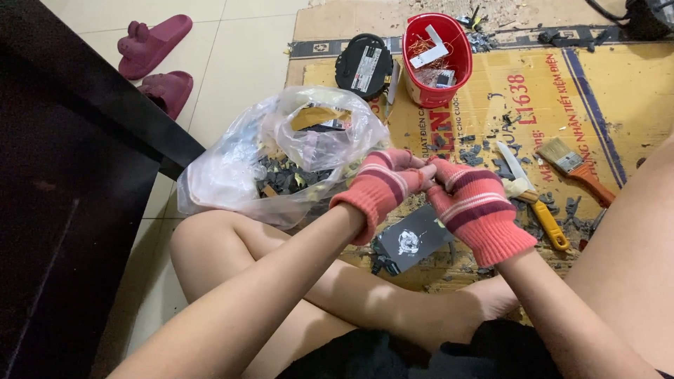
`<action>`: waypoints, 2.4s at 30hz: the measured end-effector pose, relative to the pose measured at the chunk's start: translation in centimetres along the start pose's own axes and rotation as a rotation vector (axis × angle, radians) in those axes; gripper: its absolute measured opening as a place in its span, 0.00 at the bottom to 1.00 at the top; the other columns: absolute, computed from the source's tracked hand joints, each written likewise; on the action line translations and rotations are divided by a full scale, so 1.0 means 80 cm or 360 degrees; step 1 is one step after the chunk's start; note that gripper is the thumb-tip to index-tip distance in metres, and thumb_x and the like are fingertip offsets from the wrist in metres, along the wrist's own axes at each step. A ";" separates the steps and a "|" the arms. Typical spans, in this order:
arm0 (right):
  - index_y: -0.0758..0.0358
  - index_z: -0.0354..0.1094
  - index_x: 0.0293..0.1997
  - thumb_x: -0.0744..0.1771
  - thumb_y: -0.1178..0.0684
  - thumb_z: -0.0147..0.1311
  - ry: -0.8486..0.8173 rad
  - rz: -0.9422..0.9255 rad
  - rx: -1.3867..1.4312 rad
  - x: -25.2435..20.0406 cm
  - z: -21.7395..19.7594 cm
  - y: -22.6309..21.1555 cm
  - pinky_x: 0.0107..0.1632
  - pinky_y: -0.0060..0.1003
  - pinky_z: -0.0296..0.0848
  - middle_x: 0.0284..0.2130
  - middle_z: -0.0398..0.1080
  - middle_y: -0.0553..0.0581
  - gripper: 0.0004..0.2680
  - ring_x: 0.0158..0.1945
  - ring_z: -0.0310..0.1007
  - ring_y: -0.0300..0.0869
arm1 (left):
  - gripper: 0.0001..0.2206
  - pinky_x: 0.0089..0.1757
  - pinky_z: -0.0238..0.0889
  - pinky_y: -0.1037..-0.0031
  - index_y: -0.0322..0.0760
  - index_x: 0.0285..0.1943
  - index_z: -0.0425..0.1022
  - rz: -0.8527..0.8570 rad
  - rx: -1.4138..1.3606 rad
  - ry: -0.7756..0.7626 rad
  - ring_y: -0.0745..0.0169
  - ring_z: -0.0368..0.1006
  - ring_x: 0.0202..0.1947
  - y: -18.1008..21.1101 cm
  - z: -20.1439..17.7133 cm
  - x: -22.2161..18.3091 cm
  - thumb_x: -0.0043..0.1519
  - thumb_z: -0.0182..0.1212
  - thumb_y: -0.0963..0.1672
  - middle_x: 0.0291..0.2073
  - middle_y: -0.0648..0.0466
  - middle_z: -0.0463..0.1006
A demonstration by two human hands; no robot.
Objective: The person is using a knife to scrape off excess plastic or debris from a grey electronic casing while wearing pink gloves.
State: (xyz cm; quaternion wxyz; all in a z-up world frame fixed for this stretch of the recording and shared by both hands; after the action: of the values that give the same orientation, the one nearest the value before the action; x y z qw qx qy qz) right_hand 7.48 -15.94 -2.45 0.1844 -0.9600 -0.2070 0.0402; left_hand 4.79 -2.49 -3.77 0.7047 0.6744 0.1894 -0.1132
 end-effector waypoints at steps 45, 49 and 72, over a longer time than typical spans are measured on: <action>0.62 0.67 0.22 0.69 0.40 0.59 0.0257 0.0017 0.0322 -0.003 -0.042 0.012 0.27 0.40 0.67 0.14 0.65 0.63 0.19 0.23 0.72 0.55 | 0.25 0.30 0.78 0.69 0.24 0.55 0.74 -0.0198 -0.0433 -0.0010 0.52 0.82 0.29 -0.054 -0.020 0.062 0.52 0.72 0.45 0.32 0.47 0.81; 0.64 0.63 0.21 0.67 0.44 0.64 0.0295 0.0021 0.0442 -0.010 -0.045 0.000 0.27 0.40 0.67 0.14 0.63 0.66 0.18 0.23 0.71 0.55 | 0.19 0.32 0.79 0.62 0.23 0.52 0.75 -0.0100 -0.0477 0.0040 0.45 0.82 0.29 -0.051 -0.012 0.067 0.52 0.71 0.40 0.31 0.41 0.81; 0.62 0.74 0.36 0.71 0.47 0.53 0.0523 0.0132 0.0406 -0.069 -0.094 -0.063 0.39 0.50 0.76 0.24 0.76 0.65 0.11 0.35 0.79 0.57 | 0.11 0.41 0.79 0.59 0.24 0.50 0.74 0.0079 -0.0414 -0.0105 0.41 0.81 0.41 0.011 -0.010 -0.017 0.61 0.64 0.39 0.40 0.34 0.79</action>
State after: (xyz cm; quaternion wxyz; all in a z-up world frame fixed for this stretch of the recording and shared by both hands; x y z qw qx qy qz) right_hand 1.72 -16.53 6.43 0.3338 -0.9302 -0.1275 -0.0835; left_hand 3.83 -1.75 -2.38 0.7946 0.5776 0.1624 -0.0923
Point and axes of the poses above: each hand's wrist, its own x-axis towards the middle knuckle, its own z-axis out of the palm, y = z × x, the point moved 6 cm from there along x, towards the middle knuckle
